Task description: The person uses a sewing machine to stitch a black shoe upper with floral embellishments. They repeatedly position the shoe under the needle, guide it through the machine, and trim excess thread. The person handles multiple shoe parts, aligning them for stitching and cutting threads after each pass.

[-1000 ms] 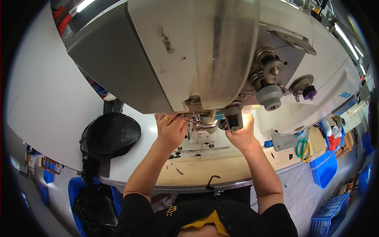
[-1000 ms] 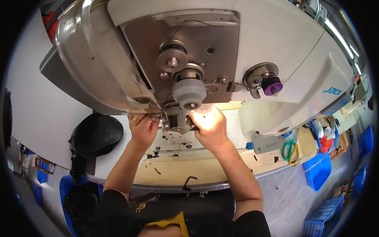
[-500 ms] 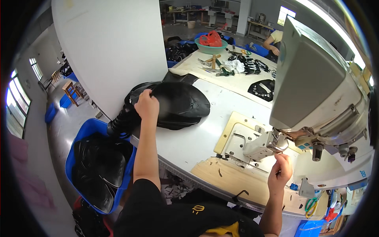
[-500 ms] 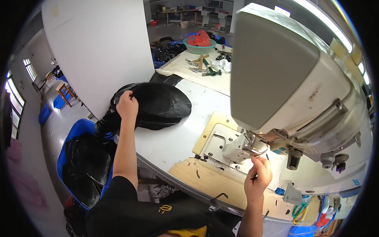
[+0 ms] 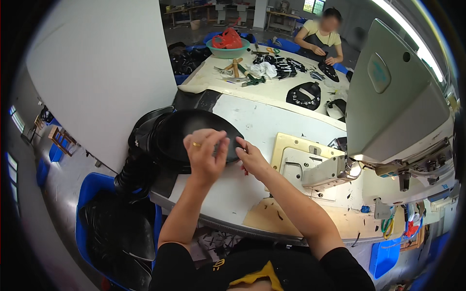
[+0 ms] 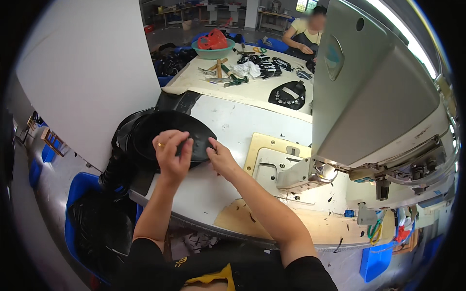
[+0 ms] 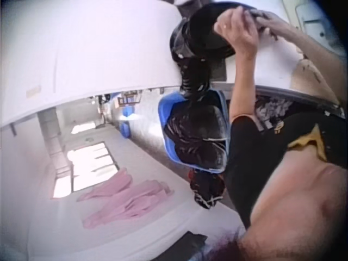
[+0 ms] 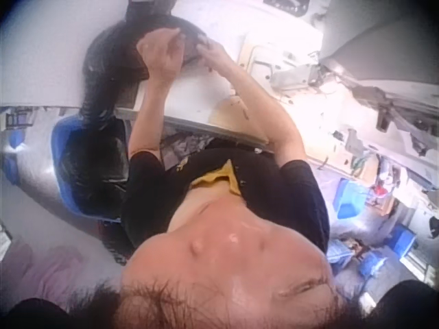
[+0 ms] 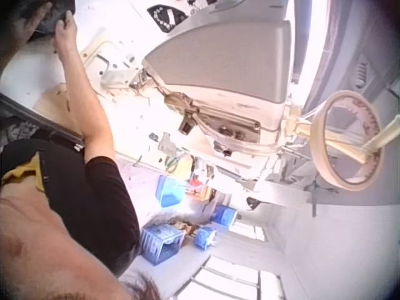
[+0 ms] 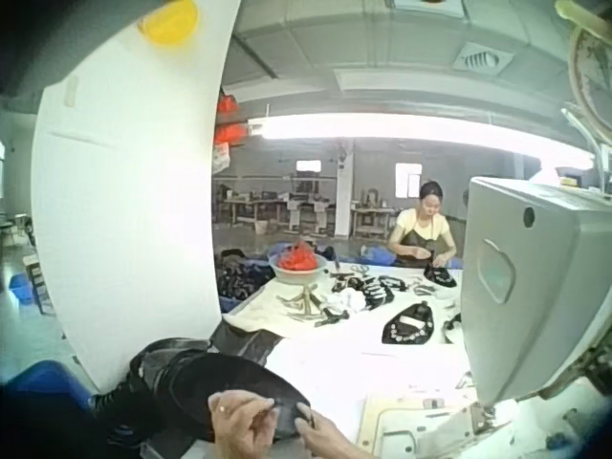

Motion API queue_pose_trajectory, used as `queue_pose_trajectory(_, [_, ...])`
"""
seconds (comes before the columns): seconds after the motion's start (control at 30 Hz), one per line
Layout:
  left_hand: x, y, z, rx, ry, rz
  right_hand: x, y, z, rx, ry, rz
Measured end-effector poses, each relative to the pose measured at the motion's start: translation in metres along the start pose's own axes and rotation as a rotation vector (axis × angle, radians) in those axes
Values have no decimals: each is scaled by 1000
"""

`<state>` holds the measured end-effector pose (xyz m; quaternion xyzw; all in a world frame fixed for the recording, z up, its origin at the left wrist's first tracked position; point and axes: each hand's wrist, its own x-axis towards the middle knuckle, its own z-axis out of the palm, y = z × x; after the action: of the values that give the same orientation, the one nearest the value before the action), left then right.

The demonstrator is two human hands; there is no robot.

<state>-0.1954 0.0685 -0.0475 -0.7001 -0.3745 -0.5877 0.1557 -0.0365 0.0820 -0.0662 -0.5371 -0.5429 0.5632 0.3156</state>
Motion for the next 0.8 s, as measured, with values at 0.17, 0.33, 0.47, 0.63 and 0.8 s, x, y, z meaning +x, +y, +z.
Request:
queue_pose_trajectory(0.17, [-45, 26, 50, -368, -417, 68, 84, -41, -59, -305, -301, 29])
queue_pose_trajectory(0.33, [-54, 20, 54, -470, -599, -33, 190, -57, -150, -290, 551, -54])
queue_pose_trajectory(0.47, [-53, 24, 43, -663, -740, 24, 245, -39, -236, -794, 821, 67])
queue_pose_trajectory(0.63, [-43, 19, 32, -780, -884, -32, 271, 17, -315, -1144, 835, 145])
queue_pose_trajectory(0.8, [-42, 30, 24, -880, -955, -253, 280, 72, -367, -1310, 650, 172])
